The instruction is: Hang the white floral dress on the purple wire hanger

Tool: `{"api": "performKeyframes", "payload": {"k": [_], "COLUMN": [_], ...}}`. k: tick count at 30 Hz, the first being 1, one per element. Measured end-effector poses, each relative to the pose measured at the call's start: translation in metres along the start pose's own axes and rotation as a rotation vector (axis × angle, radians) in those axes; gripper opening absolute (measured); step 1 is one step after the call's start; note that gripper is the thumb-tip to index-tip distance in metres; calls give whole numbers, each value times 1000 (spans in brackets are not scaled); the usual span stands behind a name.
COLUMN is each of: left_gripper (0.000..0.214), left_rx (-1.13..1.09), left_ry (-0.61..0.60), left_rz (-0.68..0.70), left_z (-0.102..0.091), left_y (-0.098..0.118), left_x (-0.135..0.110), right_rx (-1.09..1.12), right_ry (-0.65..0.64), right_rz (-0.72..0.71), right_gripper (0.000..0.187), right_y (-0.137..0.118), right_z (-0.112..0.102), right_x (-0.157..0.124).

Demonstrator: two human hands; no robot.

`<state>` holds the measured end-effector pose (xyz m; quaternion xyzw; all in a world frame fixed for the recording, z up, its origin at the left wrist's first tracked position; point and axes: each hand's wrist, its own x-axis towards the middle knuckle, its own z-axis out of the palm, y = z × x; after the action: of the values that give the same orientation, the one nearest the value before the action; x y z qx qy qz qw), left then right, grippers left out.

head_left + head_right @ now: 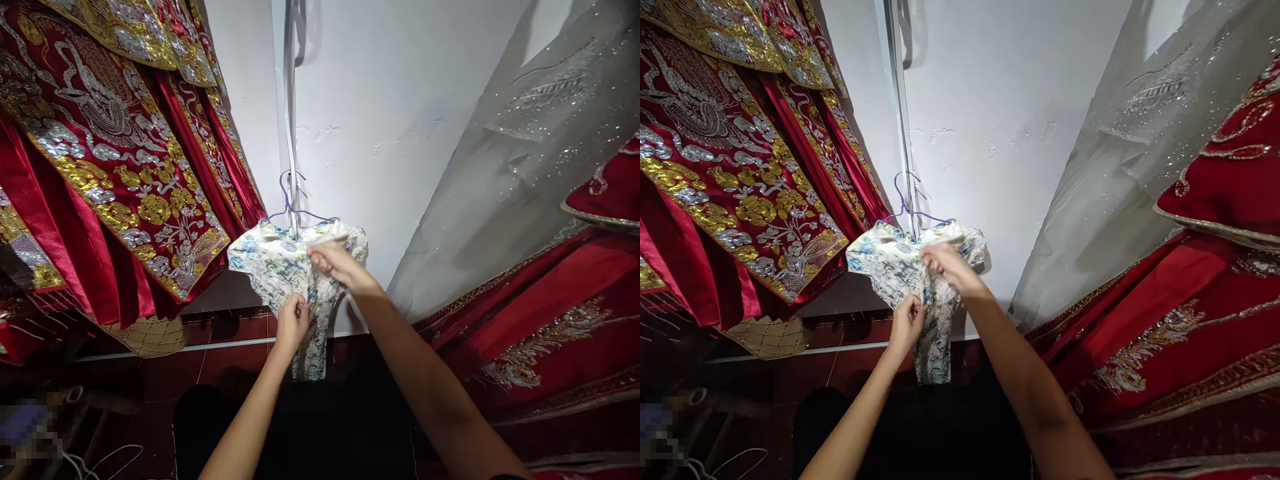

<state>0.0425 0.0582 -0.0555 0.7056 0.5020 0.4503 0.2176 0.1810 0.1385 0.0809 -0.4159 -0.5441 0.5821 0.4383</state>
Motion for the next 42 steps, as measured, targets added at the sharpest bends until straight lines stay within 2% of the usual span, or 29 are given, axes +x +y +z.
{"api": "performKeyframes", "payload": {"k": [3, 5, 8, 10, 12, 13, 16, 18, 20, 22, 24, 25, 26, 28, 30, 33, 35, 38, 39, 42], "left_gripper": [14, 16, 15, 11, 33, 35, 21, 19, 18, 15, 13, 15, 21, 27, 26, 16, 15, 24, 26, 30], "left_rx": [56, 75, 87, 66, -3, -2, 60, 77, 24, -114, -361, -536, -747, -1062, -1083, -1060, -1036, -1016, -1024, -1015], "left_ry": [-99, -161, -239, -199, -24, 48, 134, 198, 367, 635, 882, 952, 947, 823, 755, 610, 477, 318, 293, 231], "left_rz": [31, 47, 80, 121, 225, 268, 408, 450, 427, 342, 184, 72, -72, -396, -503, -585, -596, -573, -542, -346], "left_z": [-1, -10, -39, -65, -88, -97, -109, -112, -120, -135, -151, -157, -160, -152, -129, -88, -70, -56, -54, -48], "left_y": [-6, -7, 7, 27, 51, 64, 91, 98, 95, 80, 55, 40, 24, -5, -26, -37, -34, -17, -9, 20], "left_x": [3, 10, 34, 55, 78, 88, 110, 117, 118, 113, 103, 95, 85, 62, 38, 11, 4, 5, 7, 11], "right_rx": [78, 102, 111, 56, -41, -90, -225, -320, -382, -384, -340, -305, -266, -174, -82, 25, -23, -228, -280, -311], "right_ry": [99, 140, 161, 116, 65, 47, 68, 136, 154, 104, 38, 10, -11, -31, -1, 70, 2, -203, -195, 29], "right_rz": [-81, -179, -318, -334, -339, -355, -431, -432, -357, -272, -223, -208, -197, -188, -194, -171, -116, 6, 23, -56], "right_gripper": [17, 18, 22, 23, 24, 24, 25, 25, 25, 25, 24, 24, 24, 23, 23, 24, 26, 32, 35, 37], "right_y": [-40, -53, -49, -41, -36, -35, -30, -19, 0, 23, 44, 53, 61, 74, 85, 102, 111, 119, 119, 113], "right_z": [7, 13, 21, 23, 25, 26, 28, 27, 24, 22, 23, 25, 28, 36, 41, 36, 23, 0, -5, -7], "right_x": [18, 18, 5, -7, -16, -19, -21, -18, -15, -16, -22, -27, -34, -49, -65, -85, -93, -99, -100, -102]}}
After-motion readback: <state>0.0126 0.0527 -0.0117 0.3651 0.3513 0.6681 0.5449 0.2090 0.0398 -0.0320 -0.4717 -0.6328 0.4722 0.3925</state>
